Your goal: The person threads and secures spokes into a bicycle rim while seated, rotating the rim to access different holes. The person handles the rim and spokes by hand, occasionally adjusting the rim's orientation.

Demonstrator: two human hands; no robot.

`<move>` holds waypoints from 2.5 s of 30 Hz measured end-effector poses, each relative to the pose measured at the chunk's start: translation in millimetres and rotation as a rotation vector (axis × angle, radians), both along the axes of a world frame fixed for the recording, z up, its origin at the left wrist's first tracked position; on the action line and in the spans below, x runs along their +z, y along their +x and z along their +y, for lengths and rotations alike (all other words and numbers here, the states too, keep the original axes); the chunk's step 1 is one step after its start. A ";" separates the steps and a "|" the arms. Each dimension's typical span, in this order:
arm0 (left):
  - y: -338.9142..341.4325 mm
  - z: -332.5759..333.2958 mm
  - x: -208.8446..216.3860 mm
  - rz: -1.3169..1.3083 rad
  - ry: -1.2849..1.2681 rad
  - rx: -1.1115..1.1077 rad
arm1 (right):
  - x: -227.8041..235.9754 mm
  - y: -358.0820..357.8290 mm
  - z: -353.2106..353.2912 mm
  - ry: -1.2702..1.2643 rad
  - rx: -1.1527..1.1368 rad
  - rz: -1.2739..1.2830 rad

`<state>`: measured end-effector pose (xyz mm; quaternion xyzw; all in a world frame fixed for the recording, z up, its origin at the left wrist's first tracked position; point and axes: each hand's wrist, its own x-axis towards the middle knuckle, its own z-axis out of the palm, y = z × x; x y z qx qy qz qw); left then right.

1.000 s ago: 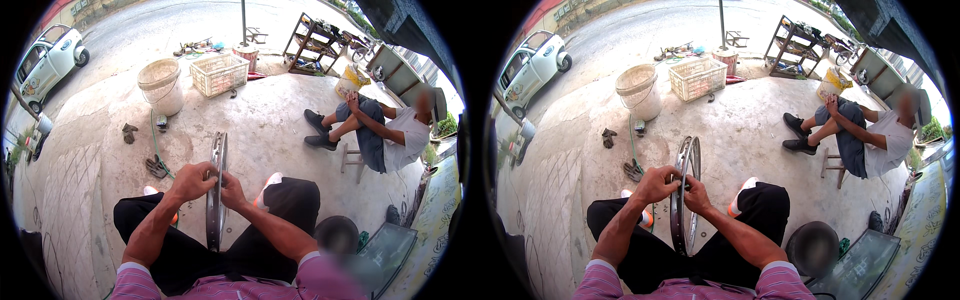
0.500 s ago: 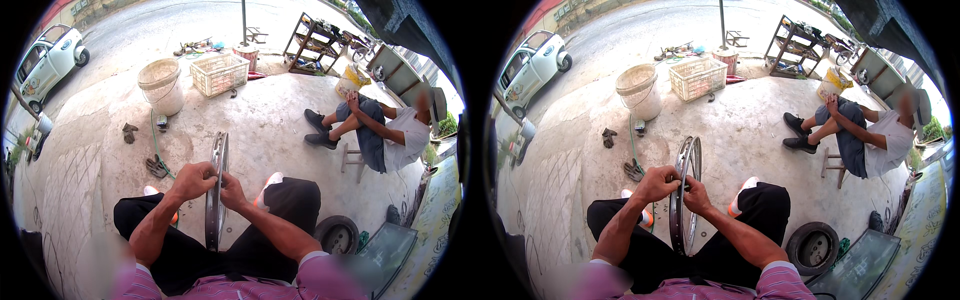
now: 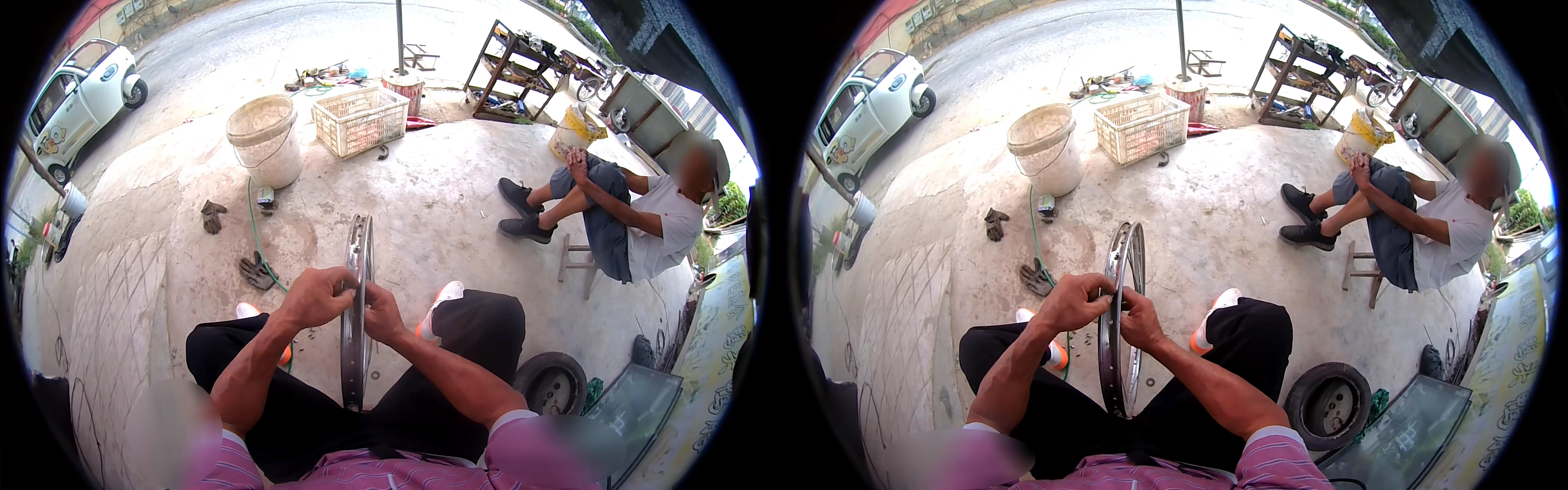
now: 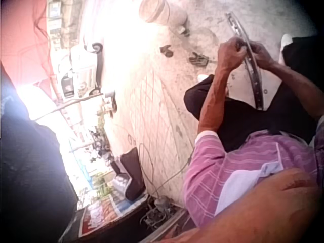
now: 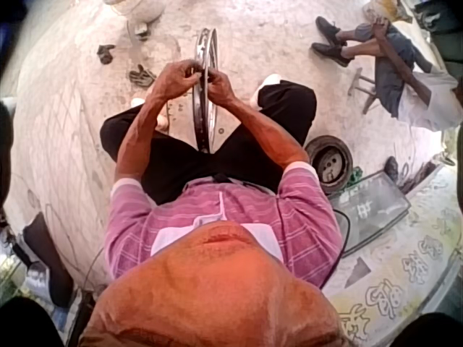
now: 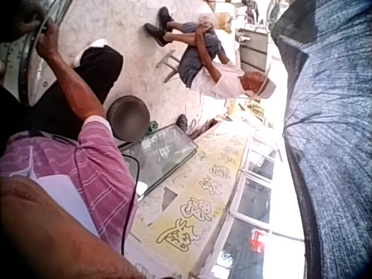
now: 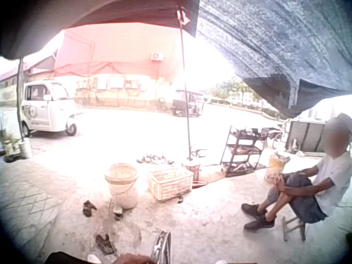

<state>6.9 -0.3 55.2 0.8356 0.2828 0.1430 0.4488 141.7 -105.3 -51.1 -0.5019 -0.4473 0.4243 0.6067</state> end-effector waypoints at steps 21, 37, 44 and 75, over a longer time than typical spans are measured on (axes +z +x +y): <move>-1.8 0.0 -8.1 -0.051 0.009 0.032 | 0.2 -0.3 -0.9 -0.001 -0.011 -0.068; -1.1 0.2 -6.3 -0.011 -0.001 0.034 | 2.5 -0.8 -1.9 -0.012 -0.040 -0.090; 0.0 -0.3 -7.4 -0.035 0.061 0.028 | -3.3 -0.7 -1.1 -0.009 -0.034 -0.109; -6.6 13.7 -20.3 -0.318 -0.314 0.155 | -7.6 -1.5 -0.6 -0.050 0.012 0.004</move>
